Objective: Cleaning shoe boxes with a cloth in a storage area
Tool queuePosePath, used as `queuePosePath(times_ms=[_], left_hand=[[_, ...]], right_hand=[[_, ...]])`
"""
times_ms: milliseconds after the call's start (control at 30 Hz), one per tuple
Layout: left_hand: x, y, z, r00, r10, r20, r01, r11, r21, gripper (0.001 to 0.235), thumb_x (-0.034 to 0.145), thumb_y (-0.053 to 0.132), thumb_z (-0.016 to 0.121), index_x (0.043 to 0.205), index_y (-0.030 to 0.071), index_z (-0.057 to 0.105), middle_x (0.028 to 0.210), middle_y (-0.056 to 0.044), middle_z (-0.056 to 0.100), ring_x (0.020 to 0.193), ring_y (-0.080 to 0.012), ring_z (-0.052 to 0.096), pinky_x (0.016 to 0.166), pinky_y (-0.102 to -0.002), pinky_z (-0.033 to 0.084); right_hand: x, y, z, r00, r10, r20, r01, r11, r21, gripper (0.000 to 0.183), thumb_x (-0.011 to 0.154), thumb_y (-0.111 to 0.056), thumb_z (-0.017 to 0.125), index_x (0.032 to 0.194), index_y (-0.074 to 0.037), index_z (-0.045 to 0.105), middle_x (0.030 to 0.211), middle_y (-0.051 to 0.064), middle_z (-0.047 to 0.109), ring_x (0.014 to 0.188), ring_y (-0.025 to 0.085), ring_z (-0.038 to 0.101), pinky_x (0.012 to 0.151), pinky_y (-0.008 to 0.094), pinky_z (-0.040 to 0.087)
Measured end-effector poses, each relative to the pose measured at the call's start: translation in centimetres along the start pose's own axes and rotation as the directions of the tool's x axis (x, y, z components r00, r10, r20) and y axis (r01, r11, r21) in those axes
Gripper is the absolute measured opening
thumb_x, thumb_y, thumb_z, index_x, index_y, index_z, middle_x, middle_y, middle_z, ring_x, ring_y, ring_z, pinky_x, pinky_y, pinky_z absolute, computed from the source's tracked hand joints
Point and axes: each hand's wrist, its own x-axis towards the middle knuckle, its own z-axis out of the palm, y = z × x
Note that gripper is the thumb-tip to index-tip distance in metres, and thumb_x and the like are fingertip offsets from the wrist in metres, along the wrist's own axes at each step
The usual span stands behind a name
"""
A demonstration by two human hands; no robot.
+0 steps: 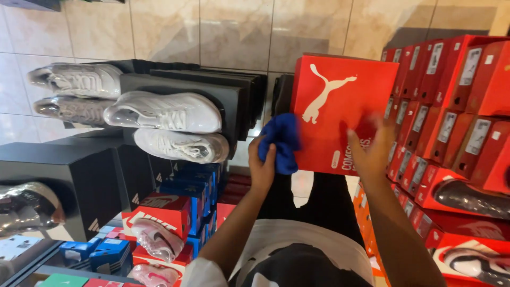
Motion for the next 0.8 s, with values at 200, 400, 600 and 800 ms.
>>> queuePosePath(times_ms=[200, 400, 600, 800], left_hand=[[2.2, 1.0, 5.9, 0.984, -0.018, 0.176, 0.004, 0.997, 0.079, 0.044, 0.111, 0.028, 0.046, 0.148, 0.005, 0.053, 0.136, -0.035, 0.057, 0.132, -0.0529, 0.049, 0.115, -0.060, 0.033], [19.2, -3.5, 15.1, 0.969, 0.181, 0.166, -0.156, 0.976, -0.153, 0.052, 0.113, 0.044, 0.040, 0.147, 0.007, 0.056, 0.148, -0.020, 0.056, 0.142, -0.0331, 0.050, 0.125, -0.046, 0.032], [5.3, 3.1, 7.0, 0.967, 0.034, 0.253, -0.037, 0.999, 0.011, 0.045, 0.113, 0.028, 0.042, 0.146, 0.000, 0.054, 0.141, -0.026, 0.058, 0.136, -0.0362, 0.053, 0.118, -0.047, 0.036], [-1.9, 2.9, 3.3, 0.954, -0.104, 0.282, 0.100, 0.995, 0.027, 0.050, 0.111, 0.031, 0.038, 0.147, -0.002, 0.051, 0.134, -0.028, 0.060, 0.128, -0.0431, 0.055, 0.110, -0.053, 0.040]], right_hand=[[-0.6, -0.1, 3.1, 0.984, 0.174, 0.026, -0.152, 0.916, -0.372, 0.116, 0.071, -0.057, 0.090, 0.163, -0.012, 0.036, 0.155, 0.038, 0.028, 0.136, 0.056, 0.045, 0.105, 0.059, 0.048], [-0.8, 0.8, 3.3, 0.999, 0.033, -0.043, -0.045, 0.948, -0.316, 0.106, 0.073, -0.054, 0.091, 0.156, -0.005, 0.047, 0.152, 0.039, 0.031, 0.136, 0.055, 0.044, 0.111, 0.057, 0.042], [-0.3, -0.4, 2.9, 0.994, 0.108, -0.031, -0.111, 0.925, -0.364, 0.113, 0.068, -0.061, 0.088, 0.158, -0.008, 0.044, 0.150, 0.039, 0.034, 0.134, 0.058, 0.044, 0.106, 0.062, 0.045], [0.0, -0.9, 3.0, 0.993, 0.119, 0.023, -0.102, 0.926, -0.363, 0.114, 0.074, -0.071, 0.078, 0.159, -0.005, 0.038, 0.146, 0.041, 0.033, 0.136, 0.059, 0.038, 0.109, 0.064, 0.040]])
